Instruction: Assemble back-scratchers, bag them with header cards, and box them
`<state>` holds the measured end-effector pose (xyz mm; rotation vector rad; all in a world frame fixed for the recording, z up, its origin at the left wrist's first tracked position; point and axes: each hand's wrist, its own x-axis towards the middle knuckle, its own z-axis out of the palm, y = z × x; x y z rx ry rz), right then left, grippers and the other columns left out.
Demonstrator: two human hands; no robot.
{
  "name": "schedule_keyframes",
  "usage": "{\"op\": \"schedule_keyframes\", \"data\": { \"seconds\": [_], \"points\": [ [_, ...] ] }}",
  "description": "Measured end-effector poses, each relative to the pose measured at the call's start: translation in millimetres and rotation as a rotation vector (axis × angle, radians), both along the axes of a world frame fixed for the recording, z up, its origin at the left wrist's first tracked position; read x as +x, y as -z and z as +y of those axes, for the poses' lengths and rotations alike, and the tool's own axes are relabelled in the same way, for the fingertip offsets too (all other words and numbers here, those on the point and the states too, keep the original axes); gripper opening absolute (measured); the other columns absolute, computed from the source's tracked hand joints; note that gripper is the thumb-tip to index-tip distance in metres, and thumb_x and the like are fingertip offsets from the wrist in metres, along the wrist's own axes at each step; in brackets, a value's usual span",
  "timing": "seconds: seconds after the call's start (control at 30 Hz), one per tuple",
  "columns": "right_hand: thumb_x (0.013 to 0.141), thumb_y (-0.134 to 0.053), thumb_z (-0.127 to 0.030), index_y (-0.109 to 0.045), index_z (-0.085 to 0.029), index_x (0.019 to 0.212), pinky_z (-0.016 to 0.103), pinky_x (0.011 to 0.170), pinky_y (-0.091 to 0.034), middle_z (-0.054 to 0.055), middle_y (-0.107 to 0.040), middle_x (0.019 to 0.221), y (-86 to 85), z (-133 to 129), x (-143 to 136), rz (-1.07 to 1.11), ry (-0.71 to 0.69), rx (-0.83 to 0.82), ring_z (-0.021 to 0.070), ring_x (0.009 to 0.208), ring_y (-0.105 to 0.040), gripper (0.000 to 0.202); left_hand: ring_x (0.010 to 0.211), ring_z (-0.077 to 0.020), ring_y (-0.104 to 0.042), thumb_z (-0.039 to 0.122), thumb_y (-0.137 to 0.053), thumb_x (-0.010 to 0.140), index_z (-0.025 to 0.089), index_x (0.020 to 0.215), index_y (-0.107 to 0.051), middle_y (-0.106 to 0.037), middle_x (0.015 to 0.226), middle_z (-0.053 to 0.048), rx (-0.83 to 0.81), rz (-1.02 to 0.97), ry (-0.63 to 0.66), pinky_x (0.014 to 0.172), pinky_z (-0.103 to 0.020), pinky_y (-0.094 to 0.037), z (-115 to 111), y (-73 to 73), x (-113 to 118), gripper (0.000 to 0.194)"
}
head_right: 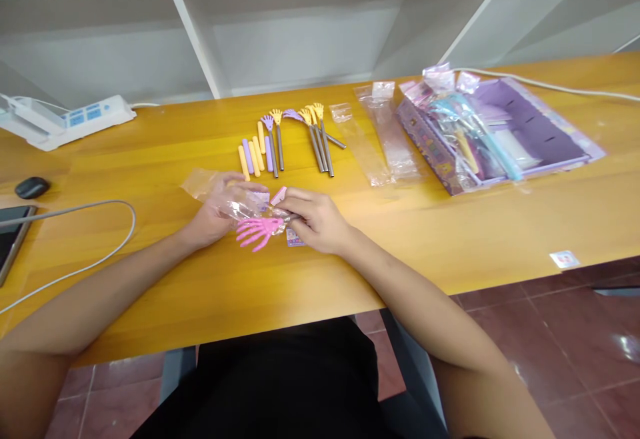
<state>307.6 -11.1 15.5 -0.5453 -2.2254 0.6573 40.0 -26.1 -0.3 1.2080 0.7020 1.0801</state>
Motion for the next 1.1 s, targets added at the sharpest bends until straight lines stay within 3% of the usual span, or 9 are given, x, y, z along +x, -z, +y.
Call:
{"op": "schedule_keyframes", "data": {
  "seconds": [0.1, 0.23, 0.3, 0.37, 0.47, 0.6, 0.83, 1.0, 1.1],
  "points": [
    [0.093, -0.046, -0.009, -0.068, -0.019, 0.098, 0.030, 0.072, -0.047, 0.007, -0.066, 0.092, -0.4, -1.1, -0.6, -0.043, -0.037, -0.052, 0.0181, 0.080, -0.062, 0.025, 0.093, -0.0235, -0.078, 0.035, -0.106, 0.065, 0.021, 0.087, -0.076, -0.074, 0.132, -0.013, -0.020, -0.010, 0.019, 0.088, -0.041, -0.063, 1.4, 0.2, -2.4, 0.041],
    [0.098, -0.058, -0.020, -0.068, -0.019, 0.097, 0.028, 0.067, -0.043, 0.004, -0.065, 0.085, 2.4, 0.2, -1.4, -0.079, -0.022, -0.086, 0.0151, 0.070, -0.056, 0.010, 0.090, -0.0212, -0.076, 0.045, -0.101, 0.071, 0.019, 0.062, -0.066, -0.078, 0.113, -0.011, -0.020, 0.009, -0.018, 0.088, -0.039, -0.062, 1.8, -0.2, -3.6, 0.045],
    [0.101, -0.067, -0.031, -0.068, -0.019, 0.106, 0.026, 0.065, -0.041, 0.001, -0.063, 0.083, 4.2, 2.7, 0.3, -0.088, 0.040, -0.122, 0.0136, 0.066, -0.054, 0.012, 0.089, -0.0190, -0.075, 0.047, -0.097, 0.078, 0.019, 0.063, -0.066, -0.078, 0.103, -0.008, -0.072, 0.003, -0.085, 0.085, -0.034, -0.061, 2.0, -1.0, -3.0, 0.044],
    [0.101, -0.072, -0.044, -0.067, -0.020, 0.112, 0.026, 0.064, -0.041, 0.001, -0.063, 0.083, 5.1, 6.0, 3.7, -0.089, 0.115, -0.146, 0.0140, 0.067, -0.054, 0.027, 0.083, -0.0165, -0.073, 0.045, -0.097, 0.078, 0.019, 0.064, -0.068, -0.078, 0.095, -0.005, -0.132, -0.061, -0.146, 0.079, -0.030, -0.059, 3.1, -0.8, -2.2, 0.041],
    [0.106, -0.064, -0.058, -0.067, -0.019, 0.102, 0.028, 0.068, -0.042, 0.005, -0.065, 0.086, 3.2, 9.7, 9.1, -0.098, 0.170, -0.100, 0.0165, 0.074, -0.058, 0.040, 0.077, -0.0163, -0.073, 0.037, -0.096, 0.077, 0.019, 0.070, -0.073, -0.078, 0.084, -0.003, -0.203, -0.157, -0.240, 0.076, -0.029, -0.060, 6.2, 2.5, -2.1, 0.030],
    [0.116, -0.045, -0.050, -0.069, -0.018, 0.088, 0.031, 0.072, -0.040, 0.008, -0.064, 0.087, -1.7, 9.2, 11.3, -0.212, 0.230, -0.033, 0.0175, 0.079, -0.060, 0.049, 0.074, -0.0177, -0.074, 0.031, -0.091, 0.080, 0.018, 0.074, -0.075, -0.077, 0.077, -0.003, -0.261, -0.166, -0.291, 0.074, -0.030, -0.059, 9.0, 8.0, -4.1, 0.021],
    [0.115, -0.049, -0.050, -0.072, -0.017, 0.086, 0.031, 0.070, -0.037, 0.006, -0.062, 0.085, -1.3, 10.5, 15.6, -0.287, 0.358, 0.030, 0.0166, 0.076, -0.059, 0.049, 0.071, -0.0162, -0.072, 0.035, -0.088, 0.082, 0.017, 0.073, -0.073, -0.080, 0.080, -0.005, -0.250, -0.158, -0.266, 0.073, -0.029, -0.058, 9.0, 5.0, -7.2, 0.025],
    [0.114, -0.050, -0.050, -0.071, -0.017, 0.086, 0.032, 0.070, -0.037, 0.006, -0.064, 0.086, -0.1, 11.7, 17.3, -0.321, 0.378, 0.041, 0.0168, 0.077, -0.061, 0.048, 0.074, -0.0148, -0.072, 0.033, -0.099, 0.074, 0.015, 0.086, -0.078, -0.081, 0.084, -0.006, -0.268, -0.150, -0.307, 0.073, -0.028, -0.058, 9.7, 3.5, -4.9, 0.030],
    [0.114, -0.050, -0.051, -0.072, -0.017, 0.087, 0.032, 0.068, -0.036, 0.007, -0.065, 0.087, -1.9, 11.1, 17.3, -0.327, 0.389, 0.050, 0.0170, 0.077, -0.061, 0.049, 0.077, -0.0148, -0.073, 0.034, -0.103, 0.069, 0.015, 0.081, -0.077, -0.080, 0.081, -0.004, -0.271, -0.171, -0.331, 0.075, -0.028, -0.060, 10.4, 5.1, -3.6, 0.035]
  ]
}}
